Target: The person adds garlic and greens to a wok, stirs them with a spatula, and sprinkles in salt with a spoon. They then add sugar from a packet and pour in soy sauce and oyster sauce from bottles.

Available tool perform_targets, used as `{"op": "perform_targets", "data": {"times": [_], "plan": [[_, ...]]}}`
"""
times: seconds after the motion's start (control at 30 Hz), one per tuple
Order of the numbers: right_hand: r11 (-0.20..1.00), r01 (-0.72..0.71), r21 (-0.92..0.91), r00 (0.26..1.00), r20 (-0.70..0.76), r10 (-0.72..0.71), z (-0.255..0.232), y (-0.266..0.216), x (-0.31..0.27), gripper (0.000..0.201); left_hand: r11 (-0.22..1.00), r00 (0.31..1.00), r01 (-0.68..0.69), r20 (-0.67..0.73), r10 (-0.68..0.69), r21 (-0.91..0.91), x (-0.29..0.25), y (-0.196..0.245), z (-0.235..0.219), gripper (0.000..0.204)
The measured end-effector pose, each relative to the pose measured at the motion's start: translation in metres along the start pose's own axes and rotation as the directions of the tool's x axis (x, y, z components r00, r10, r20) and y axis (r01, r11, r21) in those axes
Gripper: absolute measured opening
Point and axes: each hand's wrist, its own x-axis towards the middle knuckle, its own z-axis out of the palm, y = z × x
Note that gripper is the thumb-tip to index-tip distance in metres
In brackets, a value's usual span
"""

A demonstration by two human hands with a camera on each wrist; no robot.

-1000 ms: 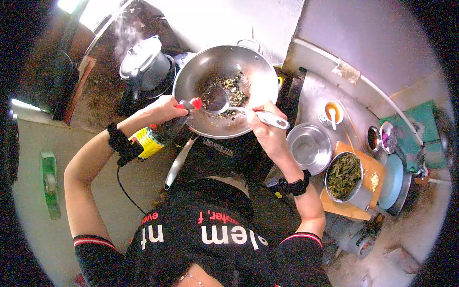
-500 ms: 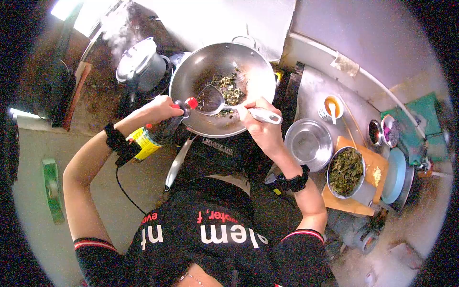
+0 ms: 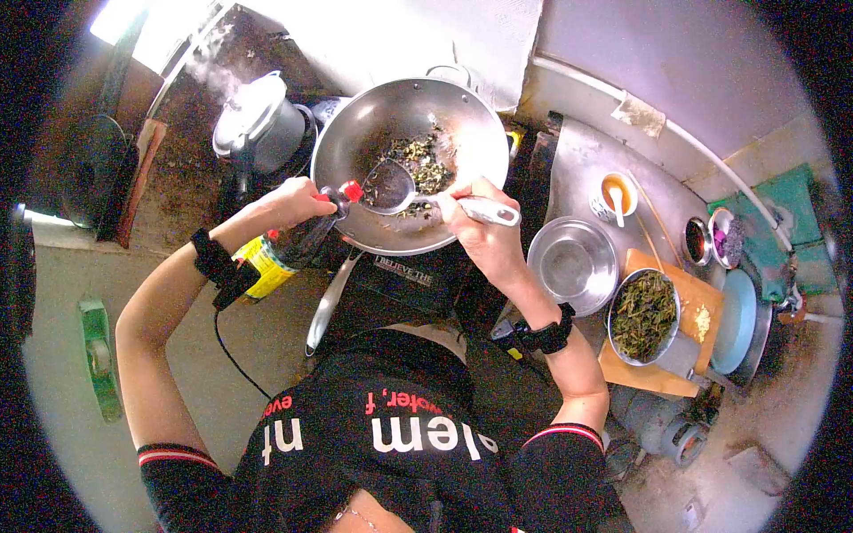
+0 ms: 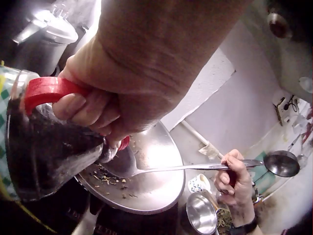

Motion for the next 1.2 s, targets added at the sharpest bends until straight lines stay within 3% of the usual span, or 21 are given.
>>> {"op": "perform_targets", "data": {"times": [0.63,1.2], "plan": [[1.0,-0.015,0.022,1.0,0.015,0.015,0.0,0.005,0.002,0.011,0.997,0.996,0.081,0.022,-0.081,-0.005,0.002,0.0,-0.001,0.05],[1.0,-0.023,0.007,1.0,0.002,0.023,0.003,-0.003,0.0,0.008,1.0,0.999,0.029,0.015,-0.029,-0.003,0.003,-0.006,0.001,0.051]]}}
